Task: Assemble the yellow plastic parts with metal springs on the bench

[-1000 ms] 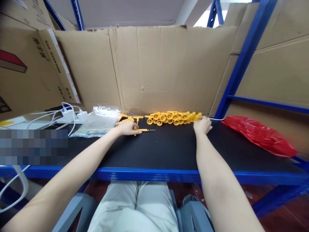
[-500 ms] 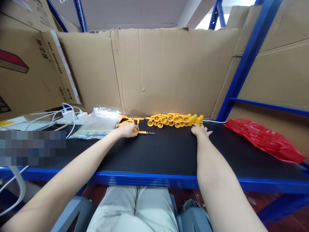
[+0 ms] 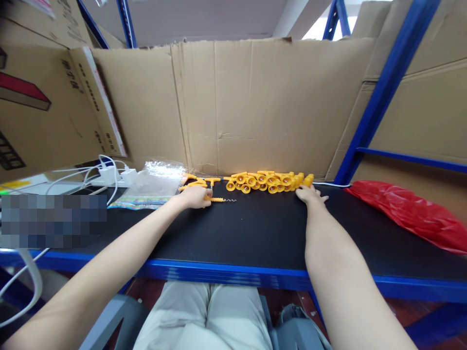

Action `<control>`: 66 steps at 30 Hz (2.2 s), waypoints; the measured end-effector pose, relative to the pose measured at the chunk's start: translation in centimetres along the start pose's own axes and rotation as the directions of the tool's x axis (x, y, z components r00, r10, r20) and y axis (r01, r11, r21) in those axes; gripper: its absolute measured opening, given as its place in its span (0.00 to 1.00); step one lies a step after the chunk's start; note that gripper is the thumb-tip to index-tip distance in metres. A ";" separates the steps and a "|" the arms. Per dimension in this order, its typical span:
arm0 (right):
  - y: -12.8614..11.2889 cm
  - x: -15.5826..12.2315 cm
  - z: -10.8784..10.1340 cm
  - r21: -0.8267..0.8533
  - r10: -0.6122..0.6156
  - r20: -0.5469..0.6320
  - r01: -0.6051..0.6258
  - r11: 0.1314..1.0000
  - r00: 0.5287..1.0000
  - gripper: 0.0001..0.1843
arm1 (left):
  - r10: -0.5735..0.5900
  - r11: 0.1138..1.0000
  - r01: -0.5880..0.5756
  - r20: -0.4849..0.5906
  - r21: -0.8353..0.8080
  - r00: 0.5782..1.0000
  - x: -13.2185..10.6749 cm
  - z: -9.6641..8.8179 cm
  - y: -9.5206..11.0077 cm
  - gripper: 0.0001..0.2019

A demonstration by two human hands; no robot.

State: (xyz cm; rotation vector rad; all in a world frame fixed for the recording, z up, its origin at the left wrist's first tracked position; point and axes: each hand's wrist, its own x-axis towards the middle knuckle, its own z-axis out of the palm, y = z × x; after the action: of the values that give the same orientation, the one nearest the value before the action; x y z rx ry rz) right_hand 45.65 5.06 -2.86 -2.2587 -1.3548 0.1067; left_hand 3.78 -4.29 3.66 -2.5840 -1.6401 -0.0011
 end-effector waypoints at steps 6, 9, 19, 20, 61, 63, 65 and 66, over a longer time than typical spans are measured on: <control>0.4 0.8 0.2 -0.018 0.020 0.019 -0.020 1.000 1.000 0.27 | 0.010 1.000 -0.012 -0.068 -0.022 0.998 -0.1 -0.1 0.0 0.15; 0.2 0.4 0.0 -0.019 0.029 0.018 -0.029 0.999 0.999 0.28 | 0.019 1.000 -0.021 -0.143 -0.015 0.989 0.0 -0.2 0.1 0.16; 0.0 -3.3 -0.5 -0.002 0.002 -0.119 -0.002 1.000 0.993 0.23 | -0.040 0.996 0.018 -0.267 -0.084 0.963 -0.1 -0.3 0.1 0.15; -0.1 -3.7 -0.7 0.001 0.004 -0.133 -0.004 1.000 0.991 0.22 | -0.039 0.996 0.015 -0.273 -0.087 0.961 0.0 -0.3 0.0 0.15; -11.5 -11.9 -3.6 0.442 -0.742 0.243 0.610 0.658 0.625 0.22 | -0.022 0.982 -0.037 -0.308 -0.186 0.951 1.3 1.4 -2.4 0.16; -11.6 -12.1 -3.8 0.439 -0.745 0.246 0.615 0.656 0.620 0.22 | -0.020 0.982 -0.040 -0.311 -0.184 0.950 1.3 1.4 -2.4 0.15; -11.8 -12.3 -3.8 0.452 -0.756 0.252 0.617 0.644 0.605 0.22 | -0.006 0.981 -0.056 -0.318 -0.184 0.948 1.2 1.3 -2.3 0.15; -11.9 -12.4 -3.8 0.469 -0.762 0.256 0.613 0.636 0.594 0.22 | 0.001 0.981 -0.064 -0.322 -0.185 0.947 1.1 1.3 -2.2 0.15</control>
State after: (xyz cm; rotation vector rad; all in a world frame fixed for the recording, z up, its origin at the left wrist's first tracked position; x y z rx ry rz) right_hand 31.04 -2.38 3.55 -1.3011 -2.1905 0.5513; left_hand 2.24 -2.26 2.57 -2.5697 -1.5427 -0.5758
